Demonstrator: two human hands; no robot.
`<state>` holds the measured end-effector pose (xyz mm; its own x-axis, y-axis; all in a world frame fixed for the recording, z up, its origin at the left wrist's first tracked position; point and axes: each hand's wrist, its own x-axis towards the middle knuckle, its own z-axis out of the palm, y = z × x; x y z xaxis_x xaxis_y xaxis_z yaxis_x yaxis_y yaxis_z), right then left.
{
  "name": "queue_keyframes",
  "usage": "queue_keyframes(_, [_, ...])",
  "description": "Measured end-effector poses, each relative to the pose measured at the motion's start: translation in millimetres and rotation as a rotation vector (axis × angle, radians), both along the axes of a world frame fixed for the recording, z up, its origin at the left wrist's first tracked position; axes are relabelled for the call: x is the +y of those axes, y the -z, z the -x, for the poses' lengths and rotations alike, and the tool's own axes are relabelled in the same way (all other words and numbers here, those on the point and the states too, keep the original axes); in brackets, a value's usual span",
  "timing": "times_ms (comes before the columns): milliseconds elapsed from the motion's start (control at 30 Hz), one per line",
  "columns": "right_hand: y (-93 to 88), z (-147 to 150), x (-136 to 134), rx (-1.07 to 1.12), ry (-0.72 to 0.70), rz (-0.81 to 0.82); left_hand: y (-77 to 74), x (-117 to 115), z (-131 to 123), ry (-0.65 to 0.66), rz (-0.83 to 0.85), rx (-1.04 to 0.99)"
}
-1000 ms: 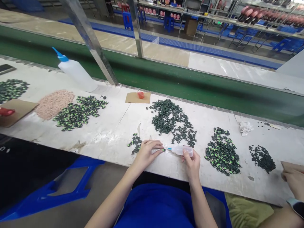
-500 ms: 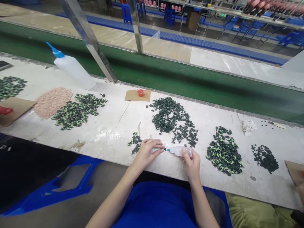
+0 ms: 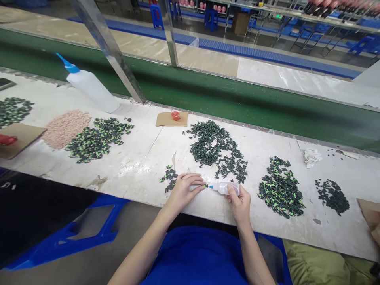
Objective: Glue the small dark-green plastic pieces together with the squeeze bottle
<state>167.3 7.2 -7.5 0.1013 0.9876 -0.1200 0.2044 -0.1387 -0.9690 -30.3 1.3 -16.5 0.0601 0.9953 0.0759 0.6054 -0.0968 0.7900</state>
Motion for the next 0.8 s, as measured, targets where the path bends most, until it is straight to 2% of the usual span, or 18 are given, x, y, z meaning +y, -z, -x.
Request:
queue_keyframes(567, [1.5,0.0,-3.0,-0.007,0.074,0.01,-2.0,0.0,0.3,-0.002,-0.009,0.004])
queue_keyframes(800, [0.5,-0.4,-1.9,-0.015,0.028,-0.013,-1.0,0.5,-0.1,-0.004,-0.015,-0.002])
